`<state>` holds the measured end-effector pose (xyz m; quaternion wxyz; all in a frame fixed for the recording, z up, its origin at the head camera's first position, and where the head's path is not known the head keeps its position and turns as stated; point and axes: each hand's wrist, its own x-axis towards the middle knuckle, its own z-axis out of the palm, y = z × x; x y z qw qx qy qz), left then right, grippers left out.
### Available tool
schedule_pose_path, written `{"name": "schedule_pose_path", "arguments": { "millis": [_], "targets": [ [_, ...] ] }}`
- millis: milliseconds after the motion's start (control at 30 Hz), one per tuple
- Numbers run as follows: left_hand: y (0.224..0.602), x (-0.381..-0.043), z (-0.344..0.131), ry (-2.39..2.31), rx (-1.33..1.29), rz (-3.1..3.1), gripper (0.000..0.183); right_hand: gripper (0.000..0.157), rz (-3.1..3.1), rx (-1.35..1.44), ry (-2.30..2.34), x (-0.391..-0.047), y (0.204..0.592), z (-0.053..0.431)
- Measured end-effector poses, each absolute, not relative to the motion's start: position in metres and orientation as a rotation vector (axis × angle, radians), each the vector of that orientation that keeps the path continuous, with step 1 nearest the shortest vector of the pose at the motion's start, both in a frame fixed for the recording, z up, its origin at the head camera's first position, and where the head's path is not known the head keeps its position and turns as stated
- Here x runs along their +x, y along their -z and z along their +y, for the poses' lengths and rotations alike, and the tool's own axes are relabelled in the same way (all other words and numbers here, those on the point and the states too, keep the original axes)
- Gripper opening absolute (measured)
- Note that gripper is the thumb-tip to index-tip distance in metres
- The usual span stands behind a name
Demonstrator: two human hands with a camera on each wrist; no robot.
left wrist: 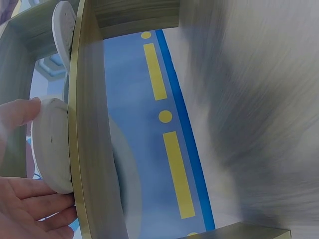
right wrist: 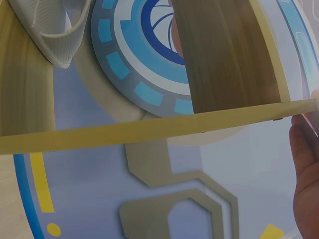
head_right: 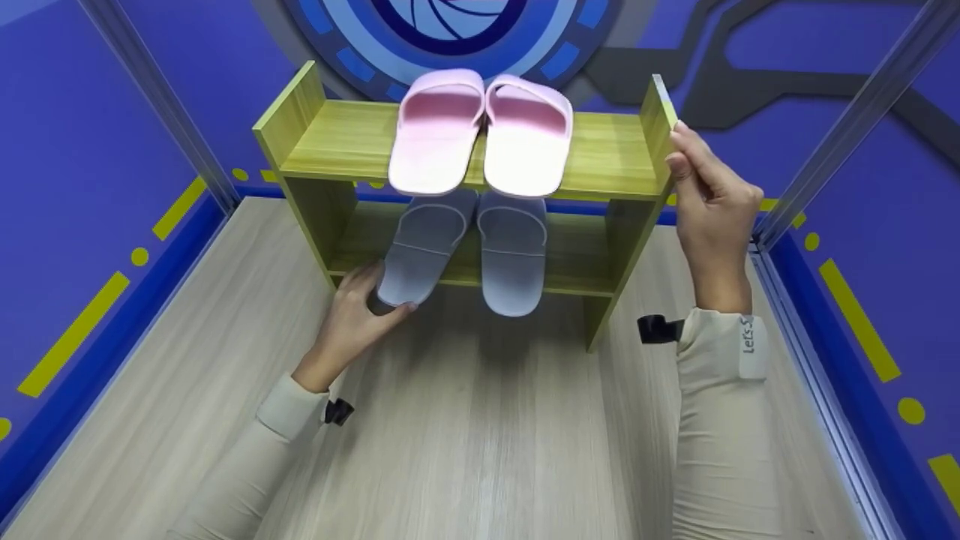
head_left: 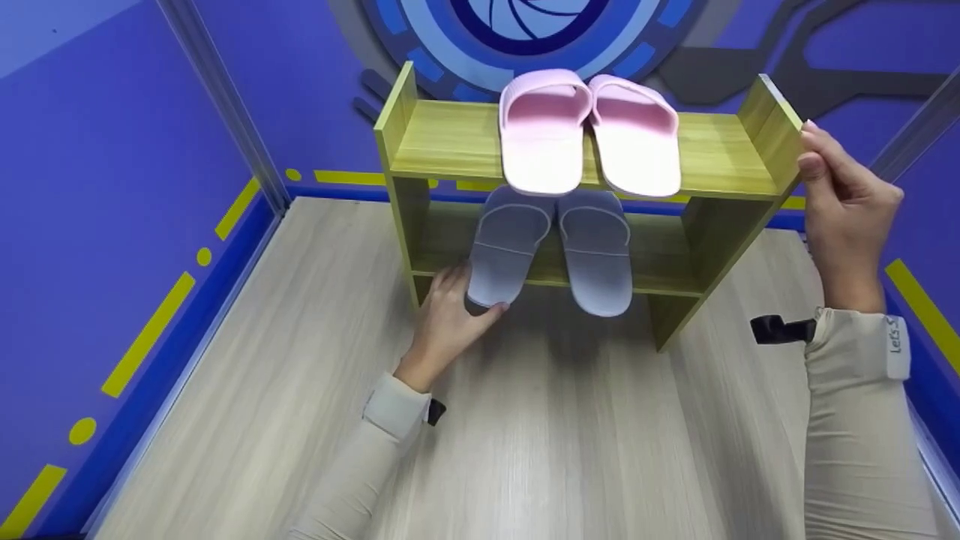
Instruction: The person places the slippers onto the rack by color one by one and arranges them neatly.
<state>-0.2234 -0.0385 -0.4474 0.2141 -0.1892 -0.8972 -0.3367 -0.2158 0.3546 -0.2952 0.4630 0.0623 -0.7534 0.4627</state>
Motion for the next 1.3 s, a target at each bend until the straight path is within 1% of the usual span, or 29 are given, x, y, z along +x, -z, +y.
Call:
{"name": "schedule_pose_path", "arguments": {
  "millis": [167, 600, 833, 1100, 1300],
  "targets": [
    [0.448, -0.223, -0.038, 0.909, -0.528, -2.509, 0.079, 0.026, -1.843, 0.162, -1.152, -0.215, 0.294, 0.352],
    [0.449, -0.218, -0.035, 0.960, -0.574, -2.516, 0.073, 0.024, -1.792, 0.168, -1.203, -0.214, 0.292, 0.348],
    [0.450, -0.217, -0.033, 0.944, -0.604, -2.485, 0.070, 0.025, -1.802, 0.164, -1.191, -0.212, 0.291, 0.348],
    [0.449, -0.215, -0.030, 0.937, -0.568, -2.515, 0.070, 0.024, -1.776, 0.168, -1.228, -0.213, 0.291, 0.346],
    [0.449, -0.215, -0.026, 0.912, -0.542, -2.517, 0.070, 0.026, -1.813, 0.151, -1.173, -0.217, 0.296, 0.353]
  ]
}}
